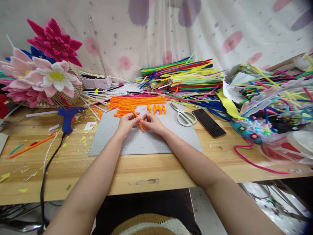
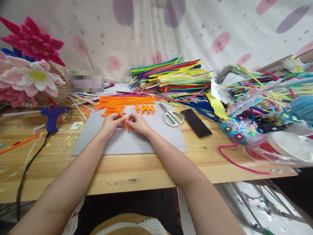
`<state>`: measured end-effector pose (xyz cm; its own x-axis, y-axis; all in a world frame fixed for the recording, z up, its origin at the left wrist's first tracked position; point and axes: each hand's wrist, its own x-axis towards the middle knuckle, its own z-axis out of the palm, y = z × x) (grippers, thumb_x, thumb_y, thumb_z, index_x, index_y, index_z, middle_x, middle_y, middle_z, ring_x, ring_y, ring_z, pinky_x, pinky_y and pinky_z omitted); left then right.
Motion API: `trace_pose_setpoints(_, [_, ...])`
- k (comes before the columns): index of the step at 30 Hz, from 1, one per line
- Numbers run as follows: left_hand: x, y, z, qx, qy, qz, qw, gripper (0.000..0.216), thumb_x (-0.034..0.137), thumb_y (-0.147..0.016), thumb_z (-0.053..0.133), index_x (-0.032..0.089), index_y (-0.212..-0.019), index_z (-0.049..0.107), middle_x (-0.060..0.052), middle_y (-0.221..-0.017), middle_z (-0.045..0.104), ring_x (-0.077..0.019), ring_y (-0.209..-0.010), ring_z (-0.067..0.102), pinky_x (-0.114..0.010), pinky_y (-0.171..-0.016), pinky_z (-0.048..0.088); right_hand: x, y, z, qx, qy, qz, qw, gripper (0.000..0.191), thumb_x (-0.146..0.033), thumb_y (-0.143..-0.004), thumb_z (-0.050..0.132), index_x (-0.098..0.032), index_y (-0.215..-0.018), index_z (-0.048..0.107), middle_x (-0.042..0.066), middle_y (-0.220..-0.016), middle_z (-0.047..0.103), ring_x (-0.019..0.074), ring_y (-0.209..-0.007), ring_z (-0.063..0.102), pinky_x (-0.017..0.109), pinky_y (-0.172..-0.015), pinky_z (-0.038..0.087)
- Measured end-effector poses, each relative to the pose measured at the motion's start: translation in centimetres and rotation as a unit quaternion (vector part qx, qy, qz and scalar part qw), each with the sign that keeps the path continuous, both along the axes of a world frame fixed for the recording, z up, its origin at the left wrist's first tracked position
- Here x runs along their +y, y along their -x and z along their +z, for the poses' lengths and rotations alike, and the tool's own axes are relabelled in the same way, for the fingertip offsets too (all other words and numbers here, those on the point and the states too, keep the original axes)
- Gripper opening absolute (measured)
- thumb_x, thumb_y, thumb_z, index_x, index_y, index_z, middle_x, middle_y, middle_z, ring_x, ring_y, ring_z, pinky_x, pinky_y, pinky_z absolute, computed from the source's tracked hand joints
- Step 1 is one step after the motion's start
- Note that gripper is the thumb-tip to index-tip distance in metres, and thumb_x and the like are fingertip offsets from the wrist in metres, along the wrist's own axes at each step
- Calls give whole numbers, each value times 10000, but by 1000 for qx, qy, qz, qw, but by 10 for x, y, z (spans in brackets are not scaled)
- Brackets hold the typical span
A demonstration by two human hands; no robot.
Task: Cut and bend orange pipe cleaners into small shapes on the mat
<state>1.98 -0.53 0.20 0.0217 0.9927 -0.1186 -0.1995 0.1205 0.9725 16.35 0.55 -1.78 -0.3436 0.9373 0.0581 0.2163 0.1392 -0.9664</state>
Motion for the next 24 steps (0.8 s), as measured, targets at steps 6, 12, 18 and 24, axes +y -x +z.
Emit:
trace_pose_setpoints(6, [0,7,1,-3,7,-76,997,398,150,-515,766,113,-898,663,-45,-725,677,-145,-633,635,-261,-581,518,3,-6,6,57,51,-17,997,183,-326,-728,561,-182,-715,449,-85,-483,413,46,-395,352,184,-394,261])
trace_pose_setpoints(12, [-1,12,1,-10,2,-110,994,419,162,-526,763,129,-934,668,-59,-794,690,-132,-640,627,-239,-573,509,3,-6,5,58,53,-17,997,170,-313,-740,549,-183,-701,446,-86,-473,395,45,-382,328,185,-375,234])
trace_pose_setpoints(18, [1,11,-2,1,0,-93,996,396,168,-507,775,135,-890,677,-34,-736,678,-101,-598,595,-205,-554,473,1,-6,7,77,68,18,995,193,-320,-714,562,-193,-749,421,-78,-508,472,61,-412,402,189,-403,286])
trace_pose_setpoints(24, [1,7,-3,18,-10,-49,999,343,181,-490,774,129,-819,691,-37,-716,670,-98,-583,568,-198,-539,435,0,-4,2,21,-59,41,997,241,-287,-662,606,-178,-812,450,-39,-691,523,69,-561,469,211,-529,382])
